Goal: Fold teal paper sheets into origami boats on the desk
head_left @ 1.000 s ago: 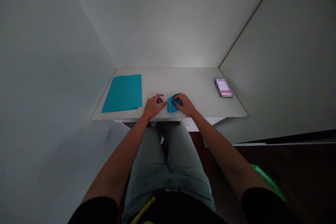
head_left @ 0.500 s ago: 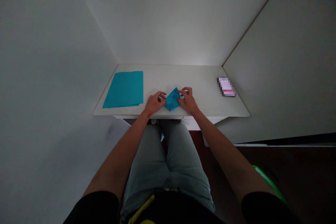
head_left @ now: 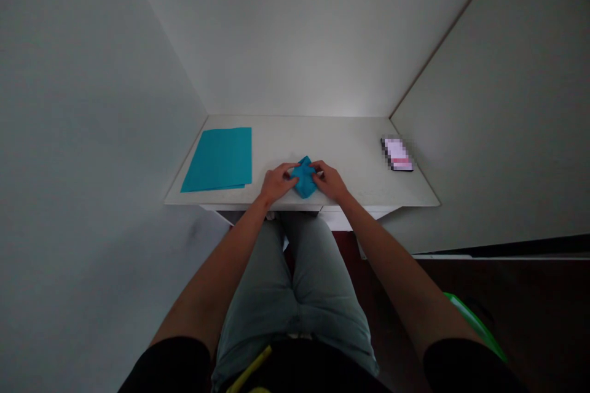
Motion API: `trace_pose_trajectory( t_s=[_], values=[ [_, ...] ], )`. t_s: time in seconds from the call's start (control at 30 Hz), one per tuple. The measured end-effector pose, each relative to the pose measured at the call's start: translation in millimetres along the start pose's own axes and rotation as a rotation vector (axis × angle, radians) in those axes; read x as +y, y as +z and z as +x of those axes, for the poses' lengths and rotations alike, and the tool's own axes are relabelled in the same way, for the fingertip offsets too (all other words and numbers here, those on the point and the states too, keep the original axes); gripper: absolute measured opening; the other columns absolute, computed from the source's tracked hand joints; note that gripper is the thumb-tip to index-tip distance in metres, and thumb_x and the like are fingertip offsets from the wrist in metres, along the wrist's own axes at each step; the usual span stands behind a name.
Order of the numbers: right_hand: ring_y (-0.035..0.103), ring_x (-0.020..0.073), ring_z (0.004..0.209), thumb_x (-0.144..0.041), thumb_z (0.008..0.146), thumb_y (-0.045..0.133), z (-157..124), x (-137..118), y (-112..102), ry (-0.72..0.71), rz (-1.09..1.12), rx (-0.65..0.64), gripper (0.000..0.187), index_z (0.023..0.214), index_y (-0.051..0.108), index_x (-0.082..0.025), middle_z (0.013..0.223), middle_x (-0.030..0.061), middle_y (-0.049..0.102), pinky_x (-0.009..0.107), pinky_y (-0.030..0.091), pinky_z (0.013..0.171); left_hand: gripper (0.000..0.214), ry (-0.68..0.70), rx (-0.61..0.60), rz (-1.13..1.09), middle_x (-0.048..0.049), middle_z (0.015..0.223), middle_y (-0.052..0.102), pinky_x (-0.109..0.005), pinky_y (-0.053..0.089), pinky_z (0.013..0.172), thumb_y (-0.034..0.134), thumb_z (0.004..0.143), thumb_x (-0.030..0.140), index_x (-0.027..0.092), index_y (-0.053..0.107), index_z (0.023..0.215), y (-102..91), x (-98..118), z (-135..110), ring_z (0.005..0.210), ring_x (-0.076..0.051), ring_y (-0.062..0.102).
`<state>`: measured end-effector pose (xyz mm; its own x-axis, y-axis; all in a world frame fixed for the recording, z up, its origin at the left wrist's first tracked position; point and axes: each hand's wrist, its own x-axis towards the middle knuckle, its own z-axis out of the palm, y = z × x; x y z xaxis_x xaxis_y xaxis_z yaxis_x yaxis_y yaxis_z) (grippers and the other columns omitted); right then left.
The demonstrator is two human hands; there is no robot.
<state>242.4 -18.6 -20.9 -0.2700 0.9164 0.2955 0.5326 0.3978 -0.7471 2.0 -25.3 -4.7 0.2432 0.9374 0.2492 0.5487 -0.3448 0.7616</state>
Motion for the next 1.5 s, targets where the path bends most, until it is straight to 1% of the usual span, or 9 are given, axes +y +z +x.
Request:
trace_pose_trajectory(
  t_s=[0.17,0.33,0.47,0.6,0.8,0.97,1.23,1.37,1.5],
  values=[
    [0.064,0.0253,0.096,-0.041,0.092,0.071,2.6,6.0,1.7,-0.015,-0.029,0.120,0.029,0.113,0.063,-0.024,0.110,0.0083,0.067,0.041,0.058,0.082,0.051,0.046,-0.007,-0.162,-0.0039,0.127,0.079,-0.038,0.059,0.096,0.068,0.088,0.017,0.028,0.074,0.137,28.7,23.1,-5.4,0.098,-0.022,0.072],
    [0.061,0.0232,0.093,-0.042,0.095,0.069,4.8,10.4,0.6,-0.016,-0.010,0.242,0.019,0.100,0.064,-0.024,0.109,0.0080,0.060,0.042,0.058,0.084,0.051,0.113,0.023,-0.225,-0.0076,0.138,0.073,-0.037,0.060,0.099,0.065,0.087,0.012,0.025,0.073,0.135,33.9,31.5,-8.0,0.108,-0.021,0.071],
    [0.062,0.0224,0.089,-0.040,0.094,0.069,5.8,12.3,1.0,0.019,0.003,0.239,0.018,0.098,0.065,-0.024,0.108,0.0072,0.060,0.043,0.058,0.085,0.050,0.100,-0.001,-0.259,-0.0084,0.137,0.073,-0.037,0.060,0.098,0.069,0.088,0.016,0.024,0.070,0.137,32.1,30.0,-9.3,0.103,-0.020,0.072],
    [0.063,0.0214,0.085,-0.046,0.097,0.067,7.5,12.8,2.2,0.045,0.003,0.236,0.022,0.099,0.067,-0.024,0.106,0.0071,0.062,0.042,0.058,0.083,0.065,0.065,0.043,-0.312,-0.0113,0.144,0.071,-0.041,0.059,0.104,0.076,0.085,0.018,0.022,0.058,0.148,36.3,25.7,-9.6,0.110,-0.021,0.074],
    [0.062,0.0213,0.083,-0.055,0.103,0.057,9.2,14.9,0.6,0.056,0.003,0.280,0.033,0.093,0.067,-0.025,0.102,0.0078,0.063,0.040,0.058,0.080,0.055,0.051,-0.003,-0.339,-0.0131,0.135,0.075,-0.041,0.061,0.102,0.078,0.083,0.018,0.020,0.064,0.136,39.0,22.5,-9.2,0.108,-0.022,0.077],
    [0.063,0.0204,0.081,-0.055,0.098,0.065,8.1,13.3,-1.0,0.096,0.048,0.263,0.031,0.099,0.067,-0.023,0.106,0.0081,0.066,0.041,0.057,0.079,0.059,0.072,-0.005,-0.295,-0.0113,0.135,0.076,-0.047,0.054,0.116,0.077,0.086,0.019,0.022,0.062,0.142,37.3,21.8,-8.6,0.127,-0.026,0.072],
    [0.060,0.0209,0.083,-0.049,0.086,0.076,6.5,18.0,5.6,0.094,0.054,0.269,0.039,0.111,0.061,-0.024,0.109,0.0073,0.067,0.040,0.054,0.077,0.072,0.021,-0.075,-0.251,-0.0086,0.150,0.069,-0.050,0.052,0.120,0.067,0.085,0.012,0.026,0.055,0.155,41.0,12.3,-0.2,0.137,-0.029,0.067],
    [0.059,0.0206,0.081,-0.050,0.088,0.074,7.5,20.9,6.5,0.099,0.034,0.287,0.036,0.108,0.060,-0.024,0.107,0.0065,0.065,0.039,0.054,0.076,0.066,-0.001,-0.074,-0.257,-0.0084,0.147,0.071,-0.049,0.053,0.119,0.063,0.088,0.012,0.025,0.059,0.152,41.8,9.3,1.7,0.136,-0.028,0.067],
    [0.059,0.0202,0.080,-0.046,0.095,0.065,9.8,21.5,4.7,0.091,-0.003,0.261,0.023,0.095,0.060,-0.024,0.103,0.0065,0.061,0.040,0.055,0.079,0.061,-0.010,-0.072,-0.303,-0.0077,0.143,0.073,-0.047,0.052,0.119,0.057,0.090,0.011,0.025,0.059,0.149,43.5,8.8,2.1,0.132,-0.025,0.069]
  ],
)
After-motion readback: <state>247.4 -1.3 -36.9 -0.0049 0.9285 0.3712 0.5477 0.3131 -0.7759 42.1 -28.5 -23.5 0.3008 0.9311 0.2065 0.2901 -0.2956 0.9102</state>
